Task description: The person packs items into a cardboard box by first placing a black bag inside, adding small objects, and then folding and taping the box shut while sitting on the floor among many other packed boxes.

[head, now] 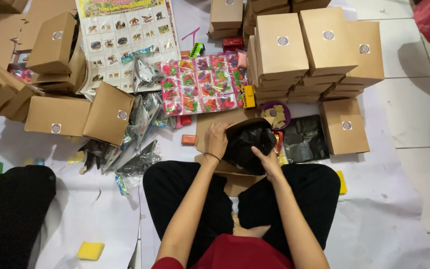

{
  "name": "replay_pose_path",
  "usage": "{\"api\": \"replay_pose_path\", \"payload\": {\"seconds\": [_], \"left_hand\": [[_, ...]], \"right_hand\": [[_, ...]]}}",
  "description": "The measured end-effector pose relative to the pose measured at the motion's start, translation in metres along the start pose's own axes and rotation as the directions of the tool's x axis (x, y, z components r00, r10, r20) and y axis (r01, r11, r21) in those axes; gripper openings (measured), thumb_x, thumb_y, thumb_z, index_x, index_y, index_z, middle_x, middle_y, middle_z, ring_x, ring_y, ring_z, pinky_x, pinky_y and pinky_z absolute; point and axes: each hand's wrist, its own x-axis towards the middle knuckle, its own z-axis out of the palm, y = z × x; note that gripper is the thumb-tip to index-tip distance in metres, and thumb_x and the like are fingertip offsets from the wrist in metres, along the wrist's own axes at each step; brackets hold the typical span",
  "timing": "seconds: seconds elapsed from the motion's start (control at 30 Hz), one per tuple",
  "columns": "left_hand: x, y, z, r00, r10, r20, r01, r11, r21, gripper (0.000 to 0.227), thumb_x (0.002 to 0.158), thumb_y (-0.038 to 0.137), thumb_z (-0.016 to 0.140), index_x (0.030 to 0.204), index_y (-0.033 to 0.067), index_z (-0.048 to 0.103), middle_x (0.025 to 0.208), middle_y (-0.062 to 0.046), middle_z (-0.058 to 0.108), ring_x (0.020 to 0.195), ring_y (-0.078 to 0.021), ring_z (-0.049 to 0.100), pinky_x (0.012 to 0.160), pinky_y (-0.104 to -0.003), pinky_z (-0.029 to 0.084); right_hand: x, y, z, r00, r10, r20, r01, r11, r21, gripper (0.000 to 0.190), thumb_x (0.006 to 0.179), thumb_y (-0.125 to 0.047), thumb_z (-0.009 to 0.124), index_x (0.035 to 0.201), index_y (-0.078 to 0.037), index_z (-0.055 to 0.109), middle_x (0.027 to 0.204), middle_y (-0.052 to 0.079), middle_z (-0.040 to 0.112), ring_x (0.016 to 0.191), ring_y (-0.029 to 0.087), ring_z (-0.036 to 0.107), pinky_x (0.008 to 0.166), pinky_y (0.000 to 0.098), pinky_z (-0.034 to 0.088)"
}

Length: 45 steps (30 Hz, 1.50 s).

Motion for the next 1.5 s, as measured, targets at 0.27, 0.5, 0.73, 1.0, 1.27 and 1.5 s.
{"api": "replay_pose_path", "payload": {"seconds": [0.27, 0.5, 0.73, 1.0, 1.27, 1.5], "left_hand": [[-0.005, -0.001, 0.012, 0.998, -0.060, 0.034, 0.059, 0.998, 0.018, 0.038, 0.095, 0.001, 0.050, 0.114, 0.0248, 0.071, 0.101, -0.001, 0.073, 0.101, -0.0278, 0.066, 0.090, -0.044, 0.050], [-0.005, -0.001, -0.001, 0.981, 0.042, 0.187, -0.052, 0.998, 0.047, 0.044, 0.093, -0.001, 0.051, 0.118, 0.0287, 0.071, 0.098, 0.001, 0.073, 0.100, -0.0270, 0.066, 0.087, -0.041, 0.049], [-0.024, 0.001, -0.010, 0.951, 0.088, 0.295, -0.124, 0.986, 0.107, 0.045, 0.090, 0.001, 0.052, 0.123, 0.0295, 0.067, 0.101, 0.003, 0.071, 0.105, -0.0246, 0.065, 0.089, -0.041, 0.049], [-0.032, 0.009, -0.010, 0.917, 0.139, 0.375, -0.184, 0.979, 0.088, 0.060, 0.072, 0.049, 0.065, 0.123, 0.0183, 0.057, 0.122, -0.010, 0.071, 0.129, -0.0309, 0.059, 0.116, -0.071, 0.012], [-0.053, -0.001, 0.051, 0.923, 0.240, 0.300, -0.330, 0.895, 0.300, 0.069, 0.089, 0.006, 0.067, 0.151, 0.0235, 0.042, 0.132, -0.006, 0.052, 0.127, -0.0265, 0.052, 0.106, -0.047, 0.041], [-0.087, -0.001, 0.071, 0.945, 0.196, 0.261, -0.274, 0.910, 0.310, 0.069, 0.099, 0.006, 0.056, 0.160, 0.0227, 0.028, 0.156, -0.019, 0.038, 0.145, -0.0374, 0.035, 0.117, -0.059, 0.026]], "right_hand": [[-0.067, 0.008, 0.046, 0.948, -0.038, -0.315, 0.081, 0.989, 0.124, 0.070, 0.093, -0.036, 0.079, 0.140, 0.008, 0.052, 0.124, 0.024, 0.065, 0.113, 0.027, 0.064, 0.091, 0.0414, 0.056], [-0.005, 0.072, 0.035, 0.909, 0.279, -0.311, -0.185, 0.936, 0.299, 0.075, 0.085, -0.022, 0.084, 0.137, 0.018, 0.047, 0.122, 0.038, 0.058, 0.114, 0.047, 0.061, 0.086, 0.0613, 0.053], [0.027, 0.005, 0.062, 0.887, 0.373, -0.273, -0.208, 0.849, 0.485, 0.079, 0.087, -0.023, 0.081, 0.141, 0.020, 0.043, 0.142, 0.043, 0.038, 0.135, 0.059, 0.040, 0.101, 0.0772, 0.036], [0.096, 0.100, 0.037, 0.934, 0.352, 0.056, -0.303, 0.701, 0.646, 0.048, 0.106, -0.036, 0.053, 0.136, 0.000, 0.050, 0.131, 0.024, 0.052, 0.117, 0.047, 0.058, 0.089, 0.0666, 0.054], [0.137, 0.175, 0.004, 0.973, 0.232, -0.004, -0.208, 0.879, 0.430, 0.048, 0.096, -0.032, 0.076, 0.136, -0.012, 0.058, 0.123, 0.016, 0.067, 0.104, 0.039, 0.069, 0.090, 0.0599, 0.056], [0.093, 0.169, 0.025, 0.892, -0.113, -0.438, 0.162, 0.984, 0.076, 0.050, 0.090, -0.011, 0.070, 0.136, 0.003, 0.054, 0.131, 0.027, 0.060, 0.130, 0.037, 0.054, 0.109, 0.0508, 0.043]]}}
